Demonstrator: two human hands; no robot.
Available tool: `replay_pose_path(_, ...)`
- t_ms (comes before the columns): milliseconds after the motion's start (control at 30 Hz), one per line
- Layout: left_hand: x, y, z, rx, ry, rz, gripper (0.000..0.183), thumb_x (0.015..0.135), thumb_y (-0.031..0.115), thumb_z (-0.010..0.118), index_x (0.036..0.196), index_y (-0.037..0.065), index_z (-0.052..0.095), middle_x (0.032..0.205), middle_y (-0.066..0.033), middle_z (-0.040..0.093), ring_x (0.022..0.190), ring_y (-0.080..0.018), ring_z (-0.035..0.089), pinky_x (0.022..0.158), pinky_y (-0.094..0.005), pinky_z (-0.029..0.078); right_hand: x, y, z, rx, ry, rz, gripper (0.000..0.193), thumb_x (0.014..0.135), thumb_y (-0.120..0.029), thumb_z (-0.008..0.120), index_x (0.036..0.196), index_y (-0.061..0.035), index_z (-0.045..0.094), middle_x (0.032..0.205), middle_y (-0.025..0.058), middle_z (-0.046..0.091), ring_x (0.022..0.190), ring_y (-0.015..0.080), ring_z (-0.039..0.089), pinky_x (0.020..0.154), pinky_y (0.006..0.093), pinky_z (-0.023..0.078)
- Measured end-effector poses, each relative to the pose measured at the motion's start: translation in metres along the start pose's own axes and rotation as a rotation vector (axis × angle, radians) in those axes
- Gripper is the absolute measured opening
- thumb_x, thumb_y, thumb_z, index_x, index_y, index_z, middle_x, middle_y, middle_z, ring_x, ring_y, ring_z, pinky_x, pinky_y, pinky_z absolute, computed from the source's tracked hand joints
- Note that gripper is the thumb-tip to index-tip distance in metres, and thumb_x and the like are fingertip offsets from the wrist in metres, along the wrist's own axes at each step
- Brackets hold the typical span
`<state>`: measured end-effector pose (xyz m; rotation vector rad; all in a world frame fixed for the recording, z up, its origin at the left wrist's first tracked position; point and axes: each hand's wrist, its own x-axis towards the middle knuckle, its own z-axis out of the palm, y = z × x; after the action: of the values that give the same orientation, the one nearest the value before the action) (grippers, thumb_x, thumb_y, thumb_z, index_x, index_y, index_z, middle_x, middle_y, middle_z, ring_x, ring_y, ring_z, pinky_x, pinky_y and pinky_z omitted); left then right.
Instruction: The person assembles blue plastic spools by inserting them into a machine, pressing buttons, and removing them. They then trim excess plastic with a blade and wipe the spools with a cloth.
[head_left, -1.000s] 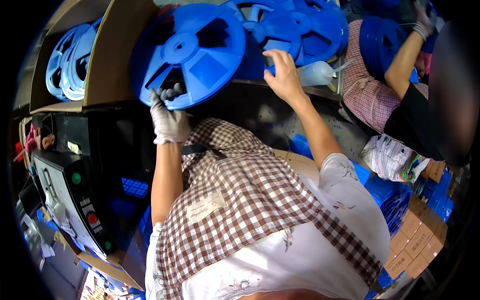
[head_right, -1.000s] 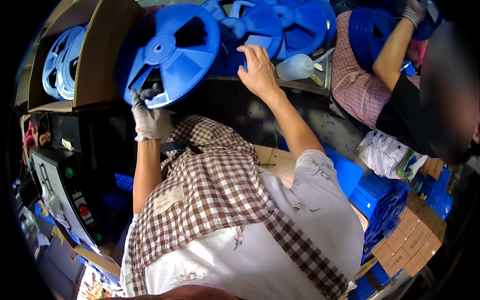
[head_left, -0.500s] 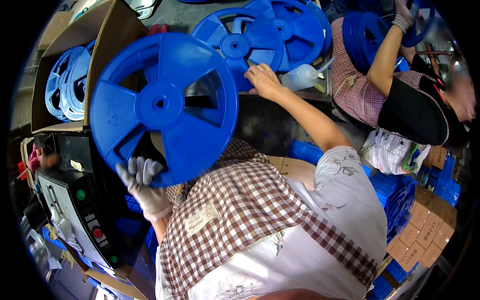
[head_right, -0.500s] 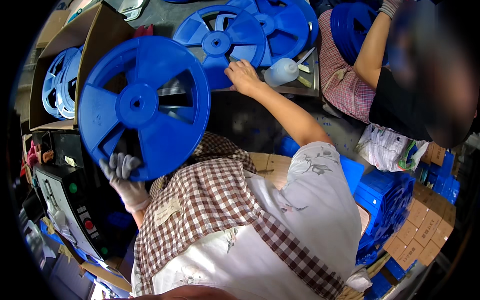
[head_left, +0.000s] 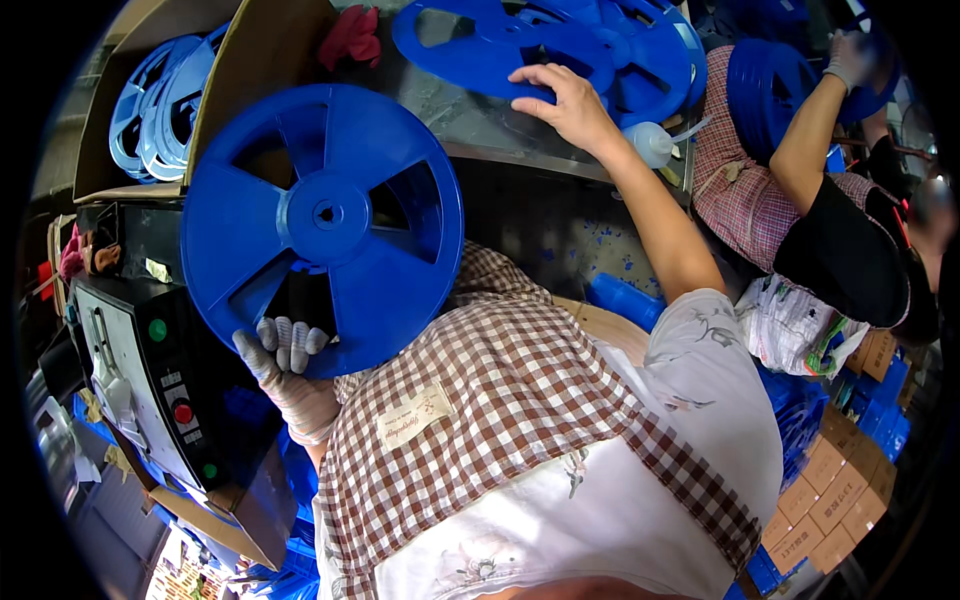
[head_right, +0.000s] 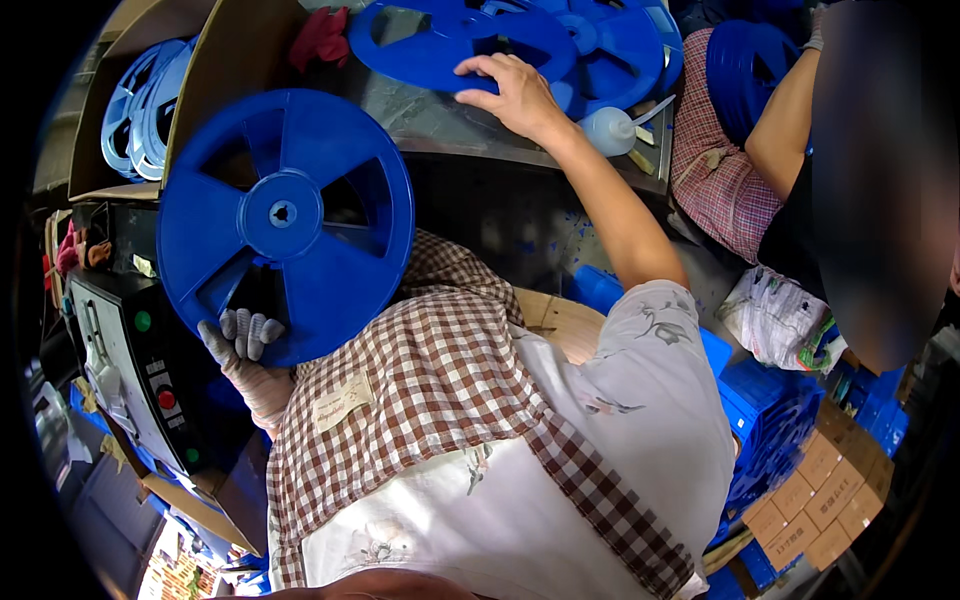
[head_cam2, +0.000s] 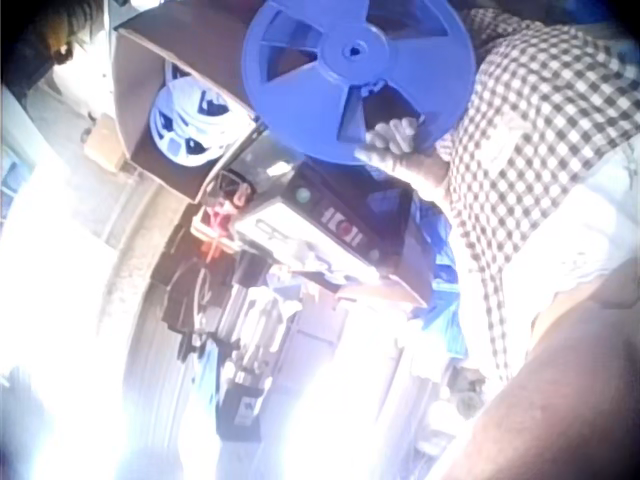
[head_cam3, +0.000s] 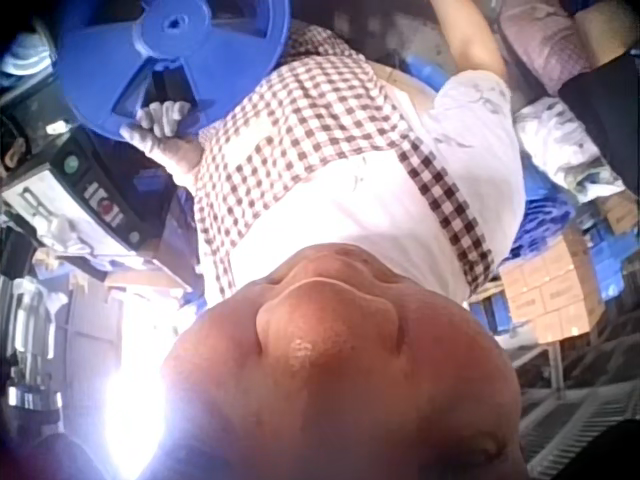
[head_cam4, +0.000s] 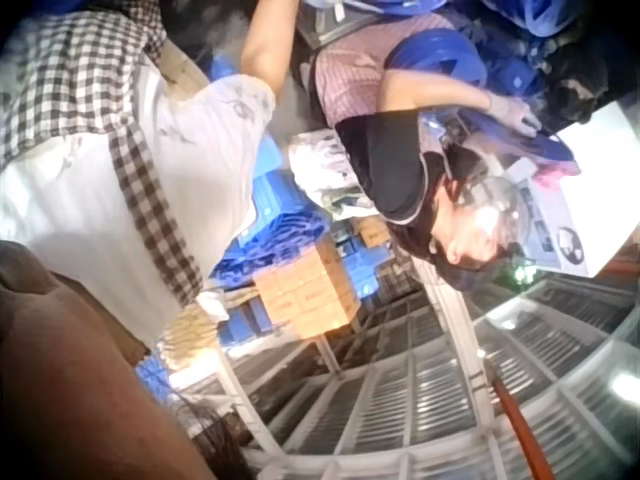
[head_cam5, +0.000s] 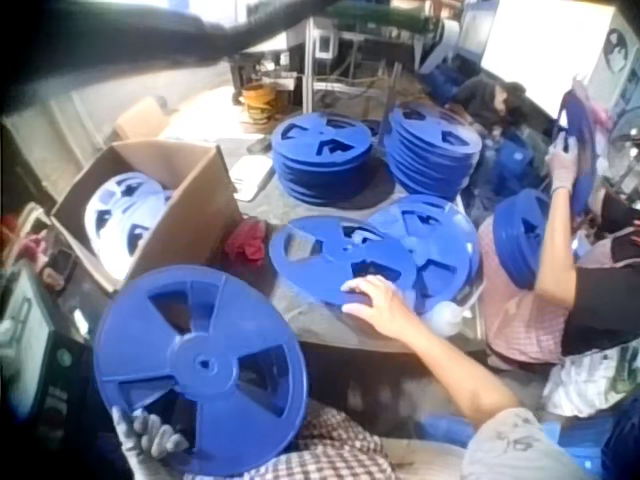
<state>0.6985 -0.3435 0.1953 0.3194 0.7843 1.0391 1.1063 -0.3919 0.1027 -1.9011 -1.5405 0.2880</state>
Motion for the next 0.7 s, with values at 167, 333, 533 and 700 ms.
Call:
replay_pose_path(167,-0.002,-0.02,0.015,0.358,-0.012,0.014,0.044,0.082,0.053,0.066,0.075,0.016,0.043,0.067,0.0053,0.033,0.063,-0.009,0.035,0.065,-0.025,0.038,-0.011,-0.15,-0.01,0.454,-0.042,-0.242,0.037,0.081,-0.015,0.07,0.118,-0.0119,0.064,0.103,0.0076,0.064,0.096,0.0196,0.059,0.087,0.0314,0.047)
replay_pose_path(333,0.002,-0.023,0.02,0.549,-0.024,-0.043,0.091,0.081,0.073,0.047,0.144,0.011,0.026,0.136,-0.0115,0.042,0.124,-0.0258,0.042,0.107,-0.0411,0.032,-0.038,-0.216,0.069,0.778,-0.278,-0.271,0.048,0.078,-0.018,0.073,0.123,-0.0086,0.06,0.096,0.0091,0.058,0.09,0.0208,0.055,0.083,0.0331,0.048)
replay_pose_path(533,0.001,-0.02,0.009,0.528,0.091,-0.151,0.074,0.088,0.064,0.047,0.131,0.004,0.042,0.124,-0.0097,0.052,0.111,-0.0212,0.049,0.102,-0.0354,0.037,-0.035,-0.218,0.103,0.529,-0.303,-0.501,0.049,0.077,-0.029,0.073,0.118,-0.0047,0.06,0.108,0.0129,0.06,0.099,0.0285,0.058,0.081,0.0383,0.05)
replay_pose_path(700,0.016,-0.031,0.003,0.257,0.179,-0.145,0.031,0.092,0.036,0.058,0.09,0.005,0.06,0.087,-0.0046,0.06,0.082,-0.0161,0.057,0.086,-0.0331,0.047,0.019,-0.172,0.063,0.363,-0.332,-0.447,0.031,0.087,-0.03,0.061,0.105,-0.0056,0.064,0.111,0.0111,0.063,0.105,0.025,0.058,0.091,0.0381,0.045)
